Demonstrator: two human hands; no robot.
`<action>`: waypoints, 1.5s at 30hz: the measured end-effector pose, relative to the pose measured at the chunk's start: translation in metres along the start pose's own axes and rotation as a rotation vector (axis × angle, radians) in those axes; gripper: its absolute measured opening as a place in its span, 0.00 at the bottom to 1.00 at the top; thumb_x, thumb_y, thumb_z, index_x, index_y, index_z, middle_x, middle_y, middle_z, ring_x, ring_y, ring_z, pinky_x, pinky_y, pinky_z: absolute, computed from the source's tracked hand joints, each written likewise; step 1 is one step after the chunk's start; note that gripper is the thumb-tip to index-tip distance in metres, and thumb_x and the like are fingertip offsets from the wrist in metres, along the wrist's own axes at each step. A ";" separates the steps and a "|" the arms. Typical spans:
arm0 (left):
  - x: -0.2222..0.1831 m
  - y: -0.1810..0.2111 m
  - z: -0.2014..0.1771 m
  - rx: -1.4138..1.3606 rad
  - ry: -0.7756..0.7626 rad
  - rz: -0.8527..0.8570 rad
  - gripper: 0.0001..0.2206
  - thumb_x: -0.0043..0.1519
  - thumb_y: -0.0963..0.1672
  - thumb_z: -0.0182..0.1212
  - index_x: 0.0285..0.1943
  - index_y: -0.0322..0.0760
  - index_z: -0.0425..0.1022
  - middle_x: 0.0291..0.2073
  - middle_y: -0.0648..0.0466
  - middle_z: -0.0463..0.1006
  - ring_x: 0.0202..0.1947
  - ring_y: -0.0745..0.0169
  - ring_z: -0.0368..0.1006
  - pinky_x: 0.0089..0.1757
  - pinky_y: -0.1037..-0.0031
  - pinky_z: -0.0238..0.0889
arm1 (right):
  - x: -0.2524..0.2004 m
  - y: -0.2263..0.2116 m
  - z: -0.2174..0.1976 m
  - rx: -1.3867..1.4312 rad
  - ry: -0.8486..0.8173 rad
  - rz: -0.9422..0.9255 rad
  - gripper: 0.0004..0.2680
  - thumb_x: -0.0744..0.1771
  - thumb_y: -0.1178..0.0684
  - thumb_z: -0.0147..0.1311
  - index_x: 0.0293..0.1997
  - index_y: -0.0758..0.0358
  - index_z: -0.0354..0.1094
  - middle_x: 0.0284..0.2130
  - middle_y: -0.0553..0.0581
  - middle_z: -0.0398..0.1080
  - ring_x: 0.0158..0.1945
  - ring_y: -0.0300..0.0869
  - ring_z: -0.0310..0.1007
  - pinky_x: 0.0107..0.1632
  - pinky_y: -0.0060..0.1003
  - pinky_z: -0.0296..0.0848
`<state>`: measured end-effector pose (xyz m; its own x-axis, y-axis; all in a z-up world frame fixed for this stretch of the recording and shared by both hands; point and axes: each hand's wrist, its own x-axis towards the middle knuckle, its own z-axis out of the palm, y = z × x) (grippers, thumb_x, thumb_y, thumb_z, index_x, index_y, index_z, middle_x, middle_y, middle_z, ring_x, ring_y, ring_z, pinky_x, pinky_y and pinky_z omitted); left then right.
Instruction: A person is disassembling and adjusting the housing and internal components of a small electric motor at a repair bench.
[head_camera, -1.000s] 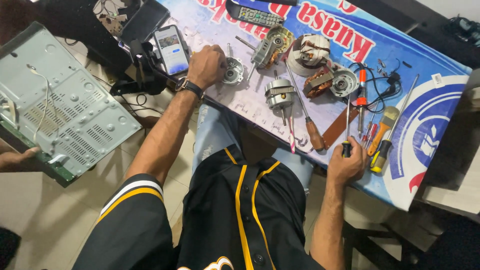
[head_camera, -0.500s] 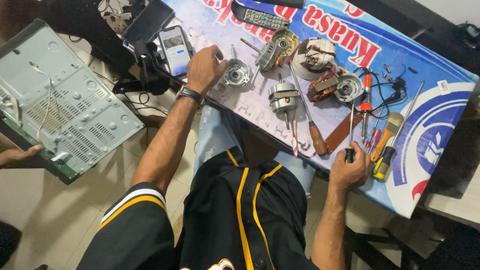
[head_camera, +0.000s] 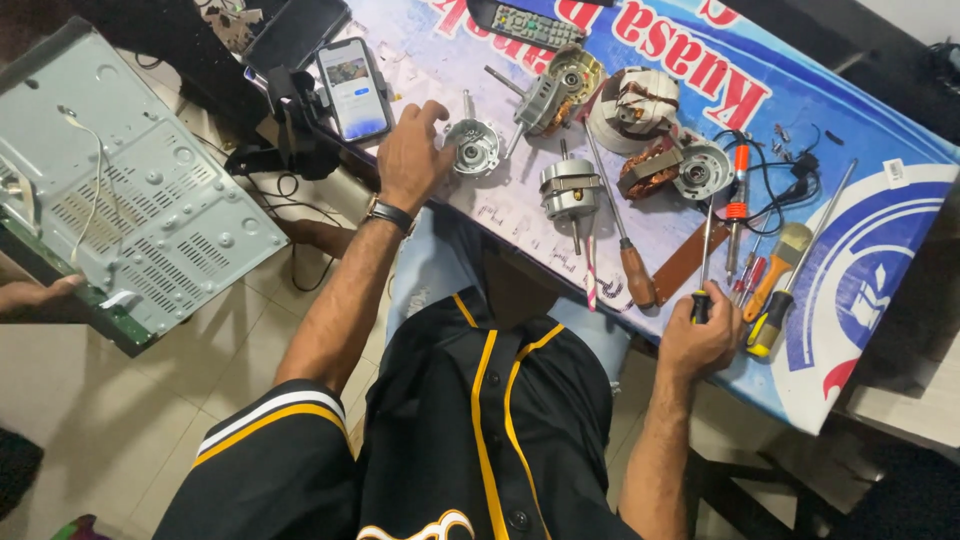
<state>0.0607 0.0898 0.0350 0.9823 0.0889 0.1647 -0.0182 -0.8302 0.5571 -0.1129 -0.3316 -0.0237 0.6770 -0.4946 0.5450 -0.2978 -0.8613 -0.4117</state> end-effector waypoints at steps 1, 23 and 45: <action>0.003 -0.001 0.002 0.000 0.001 0.004 0.13 0.58 0.46 0.65 0.51 0.44 0.74 0.33 0.48 0.78 0.35 0.35 0.80 0.39 0.45 0.72 | 0.000 -0.001 -0.001 0.000 0.004 0.002 0.11 0.60 0.50 0.65 0.45 0.41 0.80 0.37 0.43 0.73 0.38 0.44 0.76 0.46 0.39 0.73; 0.054 0.003 0.011 0.387 -0.280 0.289 0.05 0.52 0.40 0.60 0.23 0.38 0.71 0.20 0.51 0.72 0.21 0.51 0.69 0.24 0.63 0.63 | 0.012 -0.044 -0.032 0.076 -0.160 0.019 0.11 0.64 0.62 0.58 0.49 0.59 0.78 0.46 0.59 0.75 0.50 0.54 0.71 0.48 0.51 0.69; 0.015 0.030 -0.057 -1.457 -0.362 -0.395 0.09 0.57 0.37 0.58 0.46 0.35 0.73 0.29 0.55 0.74 0.24 0.68 0.67 0.23 0.80 0.64 | 0.009 -0.032 -0.026 0.049 -0.154 0.019 0.10 0.64 0.60 0.60 0.49 0.57 0.78 0.45 0.57 0.74 0.49 0.52 0.71 0.45 0.49 0.68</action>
<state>0.0643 0.0978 0.1002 0.9553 -0.1458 -0.2573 0.2958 0.4669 0.8334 -0.1145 -0.3112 0.0134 0.7679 -0.4840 0.4196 -0.2813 -0.8433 -0.4579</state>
